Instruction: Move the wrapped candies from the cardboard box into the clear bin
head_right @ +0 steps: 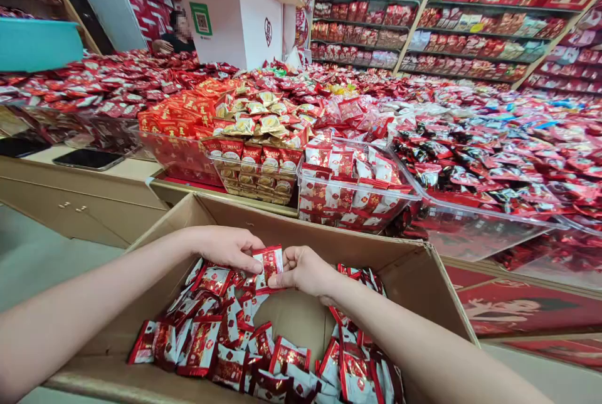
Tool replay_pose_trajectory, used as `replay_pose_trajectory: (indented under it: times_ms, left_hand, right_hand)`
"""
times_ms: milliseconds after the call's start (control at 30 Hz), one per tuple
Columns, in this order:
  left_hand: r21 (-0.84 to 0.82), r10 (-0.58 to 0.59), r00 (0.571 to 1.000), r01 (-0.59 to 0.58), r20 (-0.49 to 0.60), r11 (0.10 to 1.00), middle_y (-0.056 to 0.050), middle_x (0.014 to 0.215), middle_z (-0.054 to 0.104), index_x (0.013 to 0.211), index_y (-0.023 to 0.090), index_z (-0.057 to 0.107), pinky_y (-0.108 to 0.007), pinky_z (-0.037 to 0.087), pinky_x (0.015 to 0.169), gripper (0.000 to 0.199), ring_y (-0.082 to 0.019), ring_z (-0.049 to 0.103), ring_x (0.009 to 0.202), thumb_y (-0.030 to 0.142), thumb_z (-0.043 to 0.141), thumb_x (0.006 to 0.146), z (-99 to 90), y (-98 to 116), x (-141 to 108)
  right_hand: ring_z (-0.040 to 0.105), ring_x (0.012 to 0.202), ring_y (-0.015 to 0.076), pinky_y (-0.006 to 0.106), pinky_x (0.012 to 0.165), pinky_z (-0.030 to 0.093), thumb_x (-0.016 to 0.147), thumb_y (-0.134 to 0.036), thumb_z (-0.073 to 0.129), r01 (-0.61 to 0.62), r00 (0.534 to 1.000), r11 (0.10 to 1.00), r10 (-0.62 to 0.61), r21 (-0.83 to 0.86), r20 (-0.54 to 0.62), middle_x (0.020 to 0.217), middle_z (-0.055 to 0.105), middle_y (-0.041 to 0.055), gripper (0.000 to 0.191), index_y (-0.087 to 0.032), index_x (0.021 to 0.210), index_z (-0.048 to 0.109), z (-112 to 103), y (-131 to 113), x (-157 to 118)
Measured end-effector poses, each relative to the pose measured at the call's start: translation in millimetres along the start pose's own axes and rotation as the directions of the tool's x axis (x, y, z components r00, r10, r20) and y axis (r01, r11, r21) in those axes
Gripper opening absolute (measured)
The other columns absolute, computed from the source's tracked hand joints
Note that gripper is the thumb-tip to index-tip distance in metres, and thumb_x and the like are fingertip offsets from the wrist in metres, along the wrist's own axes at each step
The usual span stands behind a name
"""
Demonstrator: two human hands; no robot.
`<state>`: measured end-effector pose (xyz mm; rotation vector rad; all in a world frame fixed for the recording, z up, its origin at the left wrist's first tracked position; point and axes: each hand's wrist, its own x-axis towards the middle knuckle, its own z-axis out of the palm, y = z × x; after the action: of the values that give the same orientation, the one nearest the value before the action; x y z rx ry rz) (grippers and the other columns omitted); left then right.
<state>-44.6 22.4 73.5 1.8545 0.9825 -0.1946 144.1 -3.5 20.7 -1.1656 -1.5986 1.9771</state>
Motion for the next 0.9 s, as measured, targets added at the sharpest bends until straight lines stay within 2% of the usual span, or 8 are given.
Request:
replay_pose_trajectory:
  times_ms: [133, 333, 467, 533, 600, 700, 833, 900]
  left_hand:
    - [-0.356, 0.08, 0.996, -0.087, -0.034, 0.93, -0.002, 0.067, 0.065, 0.087, 0.016, 0.057, -0.019, 0.039, 0.05, 0.033, -0.012, 0.057, 0.057, 0.044, 0.045, 0.075, -2.3, 14, -9]
    - [-0.528, 0.138, 0.977, -0.205, -0.164, 0.824, -0.007, 0.08, 0.065, 0.089, 0.013, 0.056, -0.019, 0.04, 0.051, 0.033, -0.013, 0.06, 0.065, 0.043, 0.044, 0.077, -5.8, 28, -16]
    - [-0.664, 0.121, 0.951, -0.286, -0.284, 0.691, -0.008, 0.096, 0.06, 0.107, 0.019, 0.046, -0.025, 0.044, 0.062, 0.037, -0.016, 0.059, 0.078, 0.04, 0.048, 0.076, 1.4, 34, -13]
    - [-0.737, 0.123, 0.931, -0.349, -0.344, 0.578, -0.007, 0.108, 0.053, 0.119, 0.026, 0.031, -0.03, 0.044, 0.071, 0.05, -0.017, 0.057, 0.086, 0.035, 0.053, 0.074, 9.1, 37, -9]
    - [-0.762, 0.089, 0.91, -0.389, -0.405, 0.517, -0.005, 0.11, 0.05, 0.123, 0.03, 0.023, -0.031, 0.044, 0.074, 0.058, -0.015, 0.055, 0.088, 0.031, 0.055, 0.074, 16.8, 41, -6]
    - [-0.755, 0.063, 0.89, -0.418, -0.451, 0.505, -0.003, 0.102, 0.053, 0.123, 0.03, 0.023, -0.029, 0.044, 0.071, 0.056, -0.014, 0.054, 0.083, 0.027, 0.053, 0.075, 23.2, 44, -2]
    - [-0.736, 0.189, 0.885, -0.46, -0.426, 0.497, -0.003, 0.092, 0.055, 0.128, 0.033, 0.006, -0.029, 0.045, 0.064, 0.07, -0.015, 0.057, 0.075, 0.027, 0.052, 0.075, 23.5, 50, -3]
    - [-0.729, 0.211, 0.894, -0.444, -0.394, 0.521, -0.003, 0.093, 0.054, 0.127, 0.037, -0.001, -0.029, 0.045, 0.062, 0.074, -0.016, 0.058, 0.073, 0.029, 0.052, 0.076, 23.5, 55, -5]
  right_hand:
    - [0.043, 0.049, 0.0052, 0.017, 0.046, 0.033, 0.062, -0.042, 0.06, 0.128, 0.991, 0.987, -0.125, -0.094, 0.036, 0.06, 0.055, -0.0016, 0.031, -0.013, 0.071, 0.055, -6, -30, -15]
    - [0.049, 0.058, 0.0094, 0.021, 0.056, 0.039, 0.078, -0.045, 0.039, 0.301, 0.952, 0.915, -0.302, -0.268, 0.036, 0.067, 0.058, 0.0029, 0.037, -0.013, 0.077, 0.058, -12, -48, -31]
    - [0.043, 0.054, 0.0111, 0.024, 0.052, 0.033, 0.08, -0.035, 0.038, 0.214, 0.799, 0.51, -0.582, -0.833, -0.151, 0.057, 0.051, 0.0025, 0.031, -0.015, 0.062, 0.054, -11, -55, -36]
    - [0.042, 0.057, 0.0135, 0.027, 0.055, 0.032, 0.079, -0.028, 0.04, 0.091, 0.719, 0.267, -0.685, -0.96, -0.122, 0.057, 0.05, 0.004, 0.026, -0.016, 0.061, 0.053, -9, -55, -37]
    - [0.045, 0.064, 0.016, 0.029, 0.06, 0.034, 0.077, -0.024, 0.042, 0.119, 0.706, 0.17, -0.707, -0.978, -0.037, 0.064, 0.053, 0.0057, 0.018, -0.016, 0.067, 0.053, -7, -55, -38]
    - [0.048, 0.071, 0.0158, 0.027, 0.063, 0.037, 0.075, -0.031, 0.048, 0.306, 0.748, 0.361, -0.664, -0.881, -0.012, 0.076, 0.056, 0.0048, 0.013, -0.019, 0.073, 0.054, -9, -57, -42]
    - [0.051, 0.064, 0.0134, 0.024, 0.058, 0.04, 0.073, -0.039, 0.05, 0.321, 0.793, 0.77, -0.537, -0.552, -0.288, 0.073, 0.058, 0.0028, 0.021, -0.019, 0.081, 0.054, -17, -62, -41]
    - [0.053, 0.064, 0.0135, 0.024, 0.058, 0.042, 0.071, -0.04, 0.052, 0.347, 0.858, 0.871, -0.444, -0.346, -0.257, 0.074, 0.06, 0.0029, 0.027, -0.018, 0.086, 0.055, -17, -62, -38]
